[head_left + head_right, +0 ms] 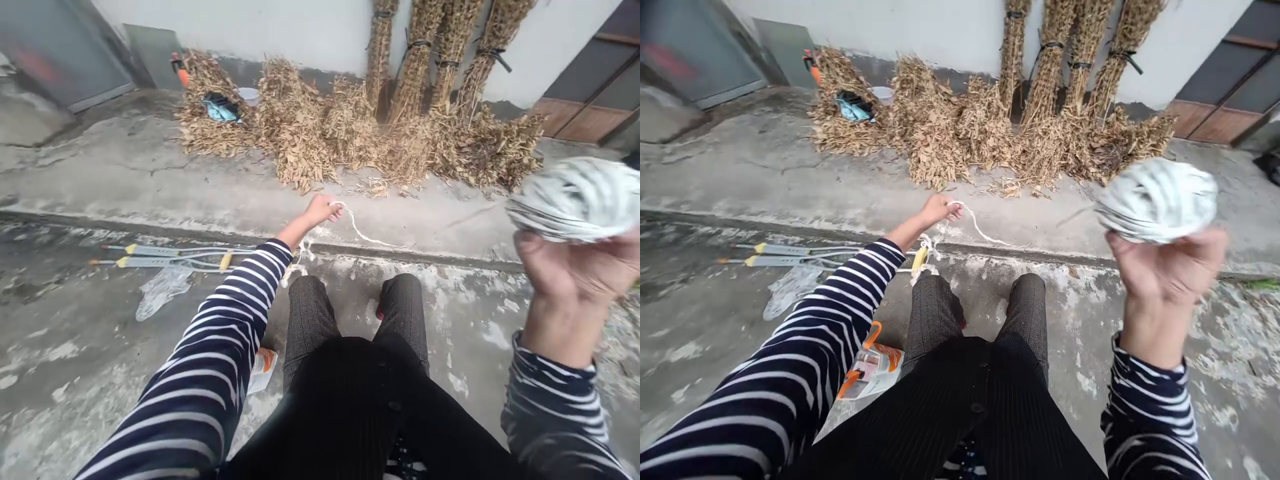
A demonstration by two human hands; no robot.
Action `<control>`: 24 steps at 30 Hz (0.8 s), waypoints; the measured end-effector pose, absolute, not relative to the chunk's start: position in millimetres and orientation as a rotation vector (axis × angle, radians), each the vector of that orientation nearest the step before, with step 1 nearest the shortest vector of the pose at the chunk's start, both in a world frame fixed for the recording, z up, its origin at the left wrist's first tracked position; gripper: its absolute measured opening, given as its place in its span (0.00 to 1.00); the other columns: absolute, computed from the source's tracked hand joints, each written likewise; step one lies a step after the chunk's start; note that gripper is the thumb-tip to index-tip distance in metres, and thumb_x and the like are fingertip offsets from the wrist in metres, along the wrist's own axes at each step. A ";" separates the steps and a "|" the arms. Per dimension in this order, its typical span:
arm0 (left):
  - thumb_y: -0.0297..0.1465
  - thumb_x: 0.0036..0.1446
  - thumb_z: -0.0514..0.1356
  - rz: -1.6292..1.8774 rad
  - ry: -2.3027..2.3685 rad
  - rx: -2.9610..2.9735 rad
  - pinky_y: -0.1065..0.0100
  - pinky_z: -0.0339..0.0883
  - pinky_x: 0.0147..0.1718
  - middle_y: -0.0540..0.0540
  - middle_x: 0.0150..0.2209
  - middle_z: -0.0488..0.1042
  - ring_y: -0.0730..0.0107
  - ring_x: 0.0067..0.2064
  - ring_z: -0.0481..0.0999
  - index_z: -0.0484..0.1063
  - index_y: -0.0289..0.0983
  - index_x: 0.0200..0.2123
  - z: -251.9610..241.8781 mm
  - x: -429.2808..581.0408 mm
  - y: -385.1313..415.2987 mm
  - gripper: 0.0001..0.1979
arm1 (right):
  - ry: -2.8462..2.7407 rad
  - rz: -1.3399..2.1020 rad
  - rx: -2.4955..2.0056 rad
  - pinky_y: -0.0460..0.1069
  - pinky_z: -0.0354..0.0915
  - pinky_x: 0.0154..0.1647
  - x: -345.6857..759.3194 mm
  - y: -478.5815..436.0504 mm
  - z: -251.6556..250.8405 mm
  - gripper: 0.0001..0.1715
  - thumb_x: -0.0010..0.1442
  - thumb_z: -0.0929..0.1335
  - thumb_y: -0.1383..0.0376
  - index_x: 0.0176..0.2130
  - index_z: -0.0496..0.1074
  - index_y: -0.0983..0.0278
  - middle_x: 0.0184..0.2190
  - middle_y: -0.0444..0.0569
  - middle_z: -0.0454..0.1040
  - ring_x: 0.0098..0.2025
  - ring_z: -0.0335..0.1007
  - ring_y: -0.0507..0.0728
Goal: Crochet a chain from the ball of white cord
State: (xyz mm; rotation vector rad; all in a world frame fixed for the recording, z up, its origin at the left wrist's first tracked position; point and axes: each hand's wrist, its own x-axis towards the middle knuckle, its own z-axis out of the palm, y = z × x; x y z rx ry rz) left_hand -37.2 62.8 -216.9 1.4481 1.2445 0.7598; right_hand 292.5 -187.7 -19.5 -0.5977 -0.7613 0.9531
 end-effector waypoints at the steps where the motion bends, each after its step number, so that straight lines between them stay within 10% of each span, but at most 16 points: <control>1: 0.27 0.63 0.64 0.707 1.231 1.492 0.69 0.75 0.34 0.40 0.33 0.81 0.69 0.33 0.80 0.76 0.31 0.35 -218.4 -29.8 57.9 0.05 | -0.811 0.992 -0.560 0.41 0.78 0.28 287.6 -184.7 -20.1 0.23 0.36 0.72 0.70 0.37 0.73 0.61 0.41 0.46 0.79 0.38 0.77 0.53; 7: 0.24 0.54 0.69 0.606 1.275 1.820 0.53 0.72 0.56 0.35 0.55 0.80 0.51 0.54 0.79 0.80 0.34 0.53 -193.0 -0.3 33.7 0.21 | -0.920 1.298 -0.624 0.47 0.82 0.32 271.4 -162.0 -38.8 0.36 0.46 0.72 0.70 0.55 0.73 0.54 0.54 0.45 0.79 0.46 0.80 0.57; 12: 0.33 0.59 0.69 0.804 0.486 1.573 0.54 0.67 0.63 0.38 0.58 0.80 0.56 0.60 0.78 0.76 0.39 0.62 -166.4 50.9 -15.8 0.27 | -0.896 1.475 -0.746 0.49 0.82 0.31 264.6 -135.6 -78.5 0.35 0.47 0.73 0.69 0.55 0.73 0.58 0.46 0.45 0.81 0.42 0.81 0.58; 24: 0.37 0.56 0.71 0.996 0.718 1.470 0.63 0.72 0.52 0.45 0.36 0.85 0.60 0.46 0.83 0.84 0.33 0.35 -195.4 90.6 -51.7 0.11 | -0.741 1.639 -0.781 0.53 0.81 0.29 262.7 -125.8 -112.8 0.36 0.49 0.70 0.68 0.58 0.70 0.58 0.42 0.45 0.82 0.36 0.81 0.59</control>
